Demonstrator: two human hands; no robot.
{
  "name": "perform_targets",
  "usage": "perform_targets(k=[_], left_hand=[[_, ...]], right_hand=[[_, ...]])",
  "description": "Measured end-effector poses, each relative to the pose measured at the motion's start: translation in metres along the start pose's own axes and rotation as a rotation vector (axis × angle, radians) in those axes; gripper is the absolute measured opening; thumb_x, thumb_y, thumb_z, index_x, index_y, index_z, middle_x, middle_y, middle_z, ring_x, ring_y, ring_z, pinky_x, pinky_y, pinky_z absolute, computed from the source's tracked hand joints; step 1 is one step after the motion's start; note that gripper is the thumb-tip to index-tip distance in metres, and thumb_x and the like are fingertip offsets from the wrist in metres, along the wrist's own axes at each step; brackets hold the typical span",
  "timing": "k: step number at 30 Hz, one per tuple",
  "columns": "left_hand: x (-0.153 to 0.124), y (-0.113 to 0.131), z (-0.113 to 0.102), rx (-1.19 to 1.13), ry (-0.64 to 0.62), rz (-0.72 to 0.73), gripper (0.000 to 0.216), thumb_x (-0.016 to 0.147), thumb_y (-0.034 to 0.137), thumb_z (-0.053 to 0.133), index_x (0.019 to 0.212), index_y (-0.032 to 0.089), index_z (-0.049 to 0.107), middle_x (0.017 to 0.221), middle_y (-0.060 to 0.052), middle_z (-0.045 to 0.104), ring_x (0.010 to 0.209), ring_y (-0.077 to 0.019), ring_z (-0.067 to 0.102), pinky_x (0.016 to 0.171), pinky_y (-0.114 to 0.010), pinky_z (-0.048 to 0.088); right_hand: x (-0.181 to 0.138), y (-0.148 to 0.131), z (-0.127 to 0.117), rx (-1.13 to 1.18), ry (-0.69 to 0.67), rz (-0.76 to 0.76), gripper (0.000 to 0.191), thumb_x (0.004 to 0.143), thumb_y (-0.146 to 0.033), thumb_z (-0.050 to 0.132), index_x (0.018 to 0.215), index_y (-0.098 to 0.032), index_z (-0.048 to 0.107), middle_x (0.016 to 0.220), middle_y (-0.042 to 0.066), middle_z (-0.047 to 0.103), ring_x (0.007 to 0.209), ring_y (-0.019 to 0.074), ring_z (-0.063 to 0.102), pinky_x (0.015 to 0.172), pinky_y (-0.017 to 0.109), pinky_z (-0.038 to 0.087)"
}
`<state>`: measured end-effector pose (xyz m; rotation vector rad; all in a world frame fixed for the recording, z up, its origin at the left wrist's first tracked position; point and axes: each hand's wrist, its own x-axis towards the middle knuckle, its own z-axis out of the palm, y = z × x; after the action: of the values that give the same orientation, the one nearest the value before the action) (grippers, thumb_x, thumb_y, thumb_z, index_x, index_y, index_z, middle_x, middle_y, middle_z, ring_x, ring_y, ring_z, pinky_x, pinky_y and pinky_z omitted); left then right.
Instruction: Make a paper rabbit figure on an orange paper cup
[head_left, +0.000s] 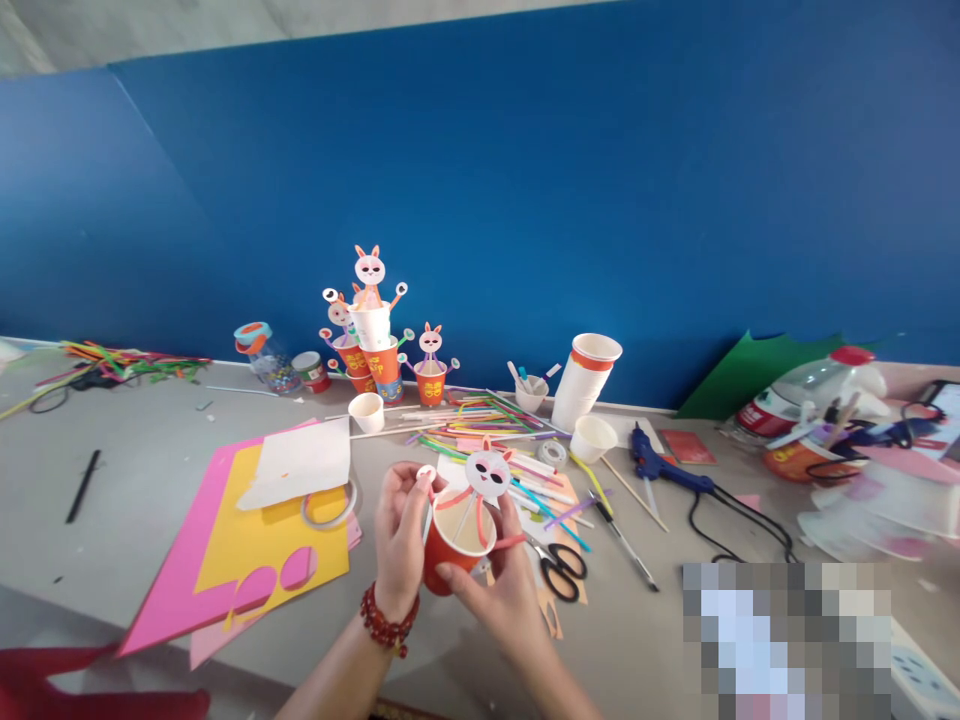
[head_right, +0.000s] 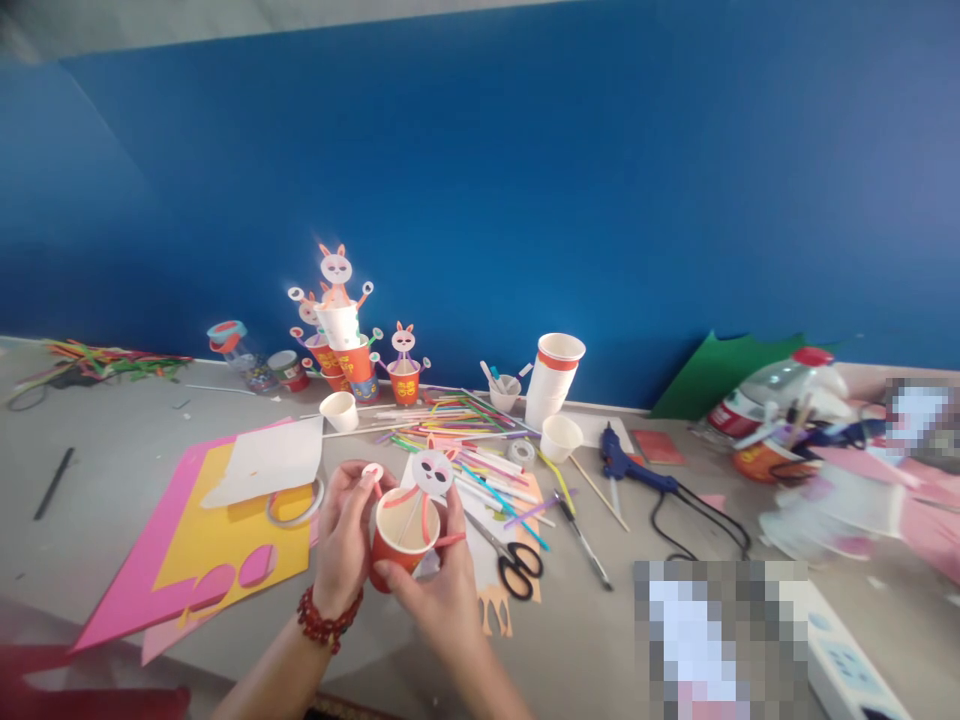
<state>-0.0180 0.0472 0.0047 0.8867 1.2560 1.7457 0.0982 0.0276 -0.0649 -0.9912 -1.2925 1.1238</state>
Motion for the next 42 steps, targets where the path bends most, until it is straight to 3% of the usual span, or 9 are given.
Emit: perform_targets(k=[13, 22, 29, 34, 36, 42], left_hand=[[-0.001, 0.0, -0.003, 0.219, 0.046, 0.138, 0.022, 0.09, 0.041, 0.057, 0.088, 0.02, 0.058, 0.081, -0.002, 0.066, 0.071, -0.0138, 0.062, 0.065, -0.023, 0.05], [-0.001, -0.004, -0.004, 0.205, 0.029, 0.138, 0.021, 0.091, 0.041, 0.057, 0.091, 0.02, 0.057, 0.084, -0.002, 0.066, 0.075, -0.0147, 0.063, 0.069, -0.024, 0.05], [-0.002, -0.002, -0.013, -0.027, -0.15, 0.09, 0.027, 0.088, 0.037, 0.061, 0.108, 0.021, 0.055, 0.1, -0.007, 0.066, 0.095, -0.0206, 0.065, 0.083, -0.031, 0.053], [0.001, -0.008, -0.041, 0.045, -0.578, 0.0, 0.068, 0.074, 0.042, 0.077, 0.133, 0.022, 0.049, 0.137, -0.018, 0.053, 0.121, -0.0348, 0.056, 0.098, -0.048, 0.049], [0.0, -0.012, -0.049, 0.125, -0.69, -0.017, 0.081, 0.069, 0.038, 0.082, 0.139, 0.024, 0.044, 0.144, -0.018, 0.046, 0.126, -0.0367, 0.051, 0.101, -0.05, 0.047], [0.001, -0.021, -0.06, 0.242, -0.652, -0.037, 0.066, 0.081, 0.032, 0.071, 0.139, 0.023, 0.041, 0.142, -0.014, 0.05, 0.125, -0.032, 0.053, 0.103, -0.044, 0.047]], right_hand=[[0.001, -0.004, 0.003, -0.047, 0.005, -0.014, 0.105, 0.068, -0.037, 0.082, 0.152, -0.024, 0.02, 0.144, 0.015, 0.048, 0.134, 0.0343, 0.045, 0.109, 0.053, 0.038], [0.001, -0.006, 0.002, -0.046, -0.021, -0.003, 0.106, 0.07, -0.037, 0.081, 0.152, -0.024, 0.016, 0.147, 0.016, 0.045, 0.136, 0.0334, 0.041, 0.111, 0.052, 0.035], [0.005, -0.007, -0.006, 0.067, -0.046, 0.046, 0.108, 0.071, -0.038, 0.08, 0.153, -0.024, 0.012, 0.15, 0.017, 0.04, 0.133, 0.0326, 0.046, 0.108, 0.048, 0.04], [0.01, -0.006, -0.014, 0.135, -0.043, 0.019, 0.11, 0.072, -0.035, 0.082, 0.154, -0.026, 0.01, 0.143, 0.015, 0.05, 0.13, 0.0319, 0.05, 0.105, 0.048, 0.043], [0.012, -0.009, -0.015, 0.148, -0.054, 0.032, 0.111, 0.072, -0.035, 0.082, 0.154, -0.027, 0.009, 0.14, 0.014, 0.053, 0.128, 0.031, 0.051, 0.105, 0.047, 0.044], [0.02, -0.019, -0.014, 0.158, -0.197, 0.045, 0.112, 0.074, -0.04, 0.081, 0.154, -0.03, 0.005, 0.139, 0.012, 0.053, 0.123, 0.0286, 0.056, 0.099, 0.043, 0.048]])
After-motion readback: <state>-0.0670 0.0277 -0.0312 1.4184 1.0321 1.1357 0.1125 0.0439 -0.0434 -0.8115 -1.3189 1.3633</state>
